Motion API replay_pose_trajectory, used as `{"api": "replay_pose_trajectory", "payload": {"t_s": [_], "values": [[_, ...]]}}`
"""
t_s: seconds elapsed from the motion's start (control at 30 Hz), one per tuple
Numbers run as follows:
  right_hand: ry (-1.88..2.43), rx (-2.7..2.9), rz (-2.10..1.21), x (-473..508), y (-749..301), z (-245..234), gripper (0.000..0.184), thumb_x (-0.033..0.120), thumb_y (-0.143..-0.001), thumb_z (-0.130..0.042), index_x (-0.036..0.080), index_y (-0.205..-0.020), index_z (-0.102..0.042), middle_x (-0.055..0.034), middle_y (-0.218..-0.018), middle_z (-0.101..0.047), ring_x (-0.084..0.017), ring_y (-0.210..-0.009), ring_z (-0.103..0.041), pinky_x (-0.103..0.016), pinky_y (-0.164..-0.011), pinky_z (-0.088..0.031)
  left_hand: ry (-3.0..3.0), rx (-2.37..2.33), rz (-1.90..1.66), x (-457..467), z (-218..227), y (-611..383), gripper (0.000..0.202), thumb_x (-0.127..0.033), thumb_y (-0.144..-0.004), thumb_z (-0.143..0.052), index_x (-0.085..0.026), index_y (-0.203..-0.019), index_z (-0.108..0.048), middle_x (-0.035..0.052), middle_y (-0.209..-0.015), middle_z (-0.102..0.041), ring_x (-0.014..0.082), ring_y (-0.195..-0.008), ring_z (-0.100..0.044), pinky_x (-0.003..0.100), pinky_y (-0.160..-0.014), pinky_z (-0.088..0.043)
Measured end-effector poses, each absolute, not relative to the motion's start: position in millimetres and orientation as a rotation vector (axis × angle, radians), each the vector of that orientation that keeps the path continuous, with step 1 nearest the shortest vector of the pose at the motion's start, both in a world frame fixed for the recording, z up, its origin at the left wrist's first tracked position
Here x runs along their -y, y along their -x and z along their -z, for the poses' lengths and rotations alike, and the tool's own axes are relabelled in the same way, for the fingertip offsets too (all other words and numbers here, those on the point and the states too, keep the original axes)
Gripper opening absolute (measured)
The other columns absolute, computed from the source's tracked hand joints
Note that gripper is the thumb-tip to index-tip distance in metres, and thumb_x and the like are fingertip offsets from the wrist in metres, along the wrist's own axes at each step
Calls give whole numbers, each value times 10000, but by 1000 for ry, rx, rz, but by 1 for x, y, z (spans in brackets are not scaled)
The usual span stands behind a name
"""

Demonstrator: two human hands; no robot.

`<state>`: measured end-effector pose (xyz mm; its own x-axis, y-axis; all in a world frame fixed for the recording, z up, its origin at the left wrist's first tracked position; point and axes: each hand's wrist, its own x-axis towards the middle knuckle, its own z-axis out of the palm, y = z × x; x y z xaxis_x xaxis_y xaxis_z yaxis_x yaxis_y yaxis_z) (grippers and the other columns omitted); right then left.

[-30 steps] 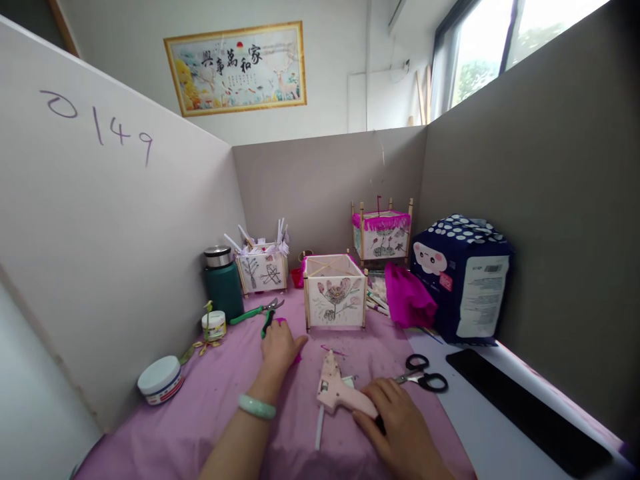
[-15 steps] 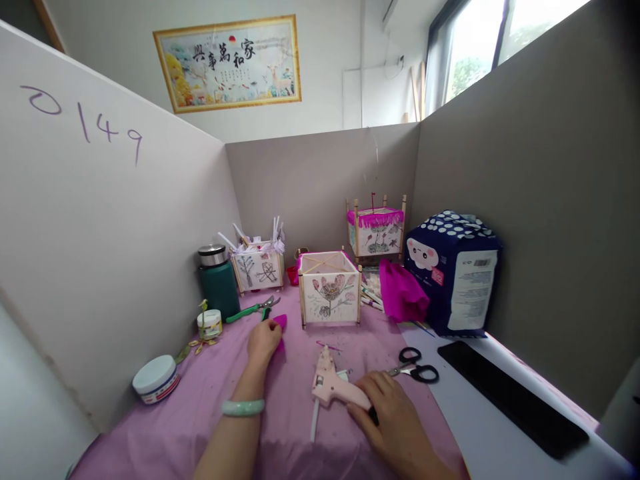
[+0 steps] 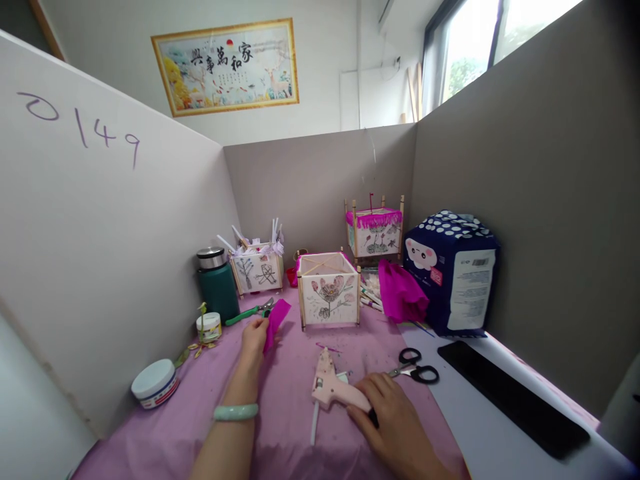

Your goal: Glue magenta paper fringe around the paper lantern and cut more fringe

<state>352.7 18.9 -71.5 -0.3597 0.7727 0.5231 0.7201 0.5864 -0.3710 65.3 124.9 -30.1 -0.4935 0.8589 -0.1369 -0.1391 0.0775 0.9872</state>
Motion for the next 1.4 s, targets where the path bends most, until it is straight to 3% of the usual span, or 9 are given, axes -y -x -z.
{"api": "replay_pose_trajectory", "payload": {"t_s": [0.23,0.37,0.57,0.7,0.97,1.07,1.2,1.3,1.4], "values": [[1192,2162,-148,-19,-351,71,114,291,-876,-545,195,-870,-605,-74,-900,-590,-235,-869,-538,-380,-770,-428,-520,-1256,-1420,-118,16,-69,362,-437,-889,-510,-90,-908,-607,104,-721,-681,162,-539,-649,271,-483,-541],[1173,2152,-135,-20,-351,72,106,290,-871,-553,197,-868,-604,-72,-894,-594,-231,-857,-542,-371,-762,-429,-574,-1348,-1412,-120,19,-70,138,-245,-849,-581,-109,-865,-596,63,-642,-662,150,-511,-640,269,-525,-547],[1183,2139,-231,-18,-351,66,144,326,-881,-552,196,-849,-605,-66,-875,-601,-223,-843,-547,-349,-746,-422,-616,-1244,-1616,-123,20,-59,58,-162,-815,-589,-121,-851,-606,54,-648,-681,153,-572,-666,258,-565,-543],[1142,2145,-308,-18,-326,48,197,372,-885,-554,186,-861,-614,-68,-886,-606,-220,-858,-545,-339,-760,-410,-646,-1253,-1750,-119,-11,-39,125,-136,-727,-685,-110,-828,-617,32,-577,-658,136,-454,-606,248,-490,-503],[1130,2181,-388,-36,-193,30,286,422,-860,-568,161,-939,-654,-103,-968,-634,-260,-944,-543,-384,-830,-406,-839,-1322,-1991,-124,-83,-26,296,-194,-605,-787,-106,-867,-679,12,-628,-678,127,-490,-596,250,-518,-496],[1113,2193,-430,-42,-173,37,299,432,-830,-602,158,-933,-661,-111,-986,-639,-284,-979,-541,-419,-861,-401,-819,-1353,-1901,-127,-80,-37,257,-185,-628,-771,-104,-850,-668,9,-581,-659,126,-454,-576,244,-478,-475],[979,1929,-512,-63,-199,40,265,377,-910,-493,166,-966,-644,-89,-967,-641,-223,-941,-558,-347,-851,-409,-839,-1321,-1673,-115,-55,-64,340,-237,-583,-807,-113,-860,-654,-2,-533,-635,124,-415,-549,233,-437,-445],[956,1666,-646,-85,-232,32,318,429,-914,-463,158,-962,-623,-76,-932,-641,-181,-816,-570,-296,-760,-424,-909,-1224,-1591,-103,-37,-96,442,-285,-518,-844,-118,-884,-662,-5,-575,-651,107,-436,-549,217,-453,-446],[890,1542,-814,-103,-258,25,345,476,-903,-451,166,-855,-597,-20,-751,-609,-150,-691,-552,-255,-647,-416,-976,-1177,-1527,-99,-23,-132,432,-302,-507,-850,-115,-854,-671,4,-603,-668,104,-466,-567,201,-467,-441]]}}
